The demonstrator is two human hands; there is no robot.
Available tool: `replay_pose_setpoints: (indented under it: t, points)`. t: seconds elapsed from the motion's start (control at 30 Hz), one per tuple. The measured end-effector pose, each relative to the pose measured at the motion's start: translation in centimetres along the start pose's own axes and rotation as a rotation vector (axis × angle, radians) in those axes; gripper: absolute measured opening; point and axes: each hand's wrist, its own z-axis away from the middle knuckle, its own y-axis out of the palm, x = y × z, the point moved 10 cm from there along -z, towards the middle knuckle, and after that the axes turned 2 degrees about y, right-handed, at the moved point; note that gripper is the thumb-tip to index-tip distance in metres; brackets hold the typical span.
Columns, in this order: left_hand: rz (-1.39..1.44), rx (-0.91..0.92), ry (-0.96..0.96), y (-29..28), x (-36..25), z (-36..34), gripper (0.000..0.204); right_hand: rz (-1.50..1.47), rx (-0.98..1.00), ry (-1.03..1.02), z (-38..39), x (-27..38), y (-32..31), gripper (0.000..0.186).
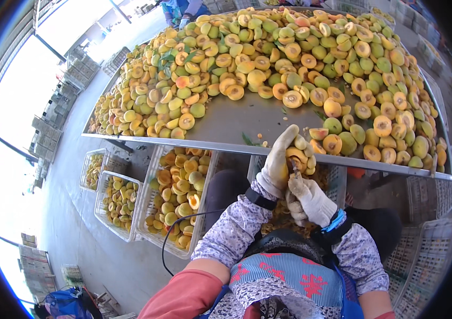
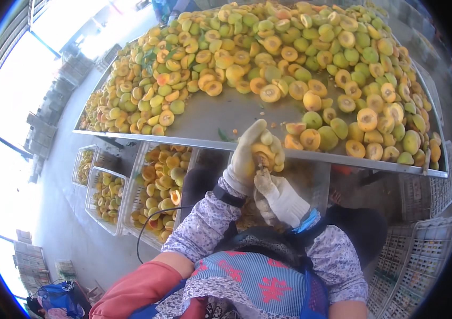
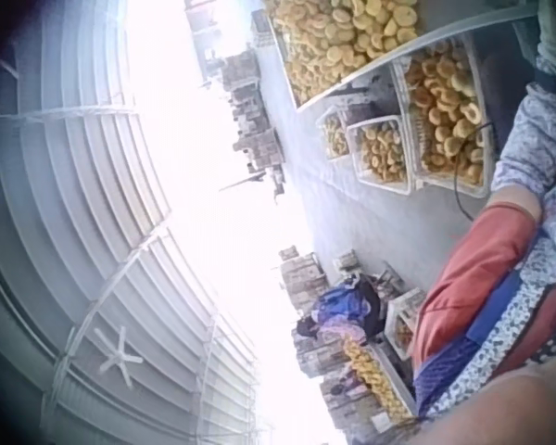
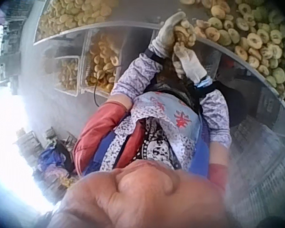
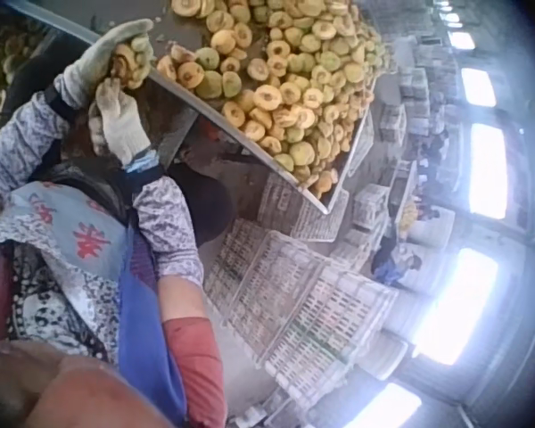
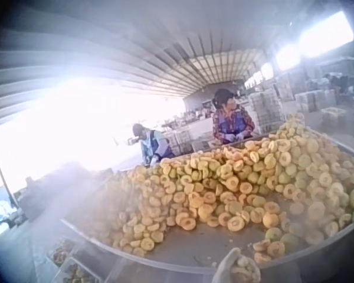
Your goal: The person repeatedly picks mangoes from a metal tray, splits them open by hand, removes the pit, and places the pitted halves into a crate below. The process is continuous and repetitive, with the person handling each mango individually.
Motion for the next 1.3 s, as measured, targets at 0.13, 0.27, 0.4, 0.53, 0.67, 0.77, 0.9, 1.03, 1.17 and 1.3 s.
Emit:
replay_pose_setpoints:
  t: [0.13,0.27,0.4,0.53,0.67,0.77,0.9,1.03,1.17,1.3]
  points:
    - [-0.021,-0.072,0.064,-0.4,-0.8,1.0,0.040,0.422,-0.160,-0.329,-1.9,0.1,-2.8,0.044]
    - [-0.017,-0.096,0.113,-0.7,-1.9,2.0,0.039,0.685,-0.200,-0.511,-0.7,2.8,-0.9,0.035]
    - [0.164,-0.048,0.065,-0.8,-1.4,1.8,0.037,0.766,-0.189,-0.515,-0.1,3.2,-0.7,0.037]
    - [0.350,-0.043,0.319,-3.8,-8.2,1.9,0.032,1.209,-0.242,-0.188,-0.6,-0.1,-2.8,0.043]
    - [-0.159,-0.396,0.493,-9.2,-16.7,6.8,0.035,1.371,-0.401,-0.025,-0.4,-0.8,-6.6,0.046]
    - [-1.764,-1.081,0.466,-17.2,-24.9,12.8,0.037,1.279,-0.498,-0.115,-0.5,1.2,-6.3,0.044]
    - [-1.581,-0.790,0.754,-8.8,-22.7,6.7,0.034,1.206,-0.546,-0.213,-1.0,2.9,-5.3,0.040]
    - [-1.586,-0.372,0.608,-3.4,-15.5,-8.5,0.044,1.178,-0.569,-0.255,-0.9,4.2,-5.1,0.037]
    - [-2.095,-0.288,0.277,-4.5,-9.1,-17.3,0.058,1.131,-0.604,-0.297,-0.4,5.4,-5.2,0.037]
    - [-1.929,-0.129,-0.086,-4.6,-6.4,-17.7,0.058,1.095,-0.676,-0.335,0.1,6.3,-6.3,0.037]
